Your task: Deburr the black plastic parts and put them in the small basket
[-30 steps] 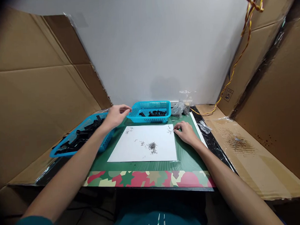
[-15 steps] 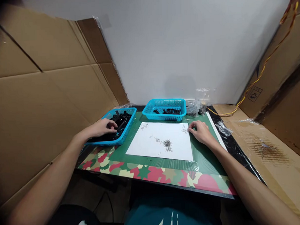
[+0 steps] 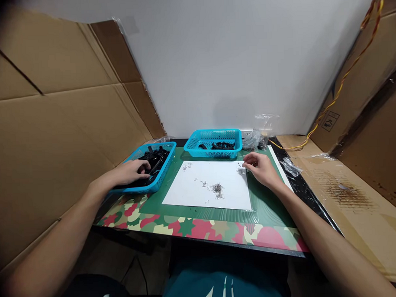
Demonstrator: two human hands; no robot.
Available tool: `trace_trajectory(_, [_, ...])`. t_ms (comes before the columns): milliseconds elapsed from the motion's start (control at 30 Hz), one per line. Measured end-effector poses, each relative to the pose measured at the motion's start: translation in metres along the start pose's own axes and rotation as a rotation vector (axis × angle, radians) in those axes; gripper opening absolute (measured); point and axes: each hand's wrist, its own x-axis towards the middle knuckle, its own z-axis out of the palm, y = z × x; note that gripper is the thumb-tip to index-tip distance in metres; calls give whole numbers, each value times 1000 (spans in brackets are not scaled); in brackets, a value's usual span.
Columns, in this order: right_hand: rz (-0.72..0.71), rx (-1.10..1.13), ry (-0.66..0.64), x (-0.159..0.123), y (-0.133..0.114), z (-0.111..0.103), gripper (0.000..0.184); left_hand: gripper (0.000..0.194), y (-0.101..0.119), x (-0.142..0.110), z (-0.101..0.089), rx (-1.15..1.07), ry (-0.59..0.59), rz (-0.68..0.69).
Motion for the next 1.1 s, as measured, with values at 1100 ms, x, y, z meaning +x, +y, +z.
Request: trace_trajectory(1100, [-521,-872,-252,-6,-9,6,32,33,102,-10,-21,-768,673,249])
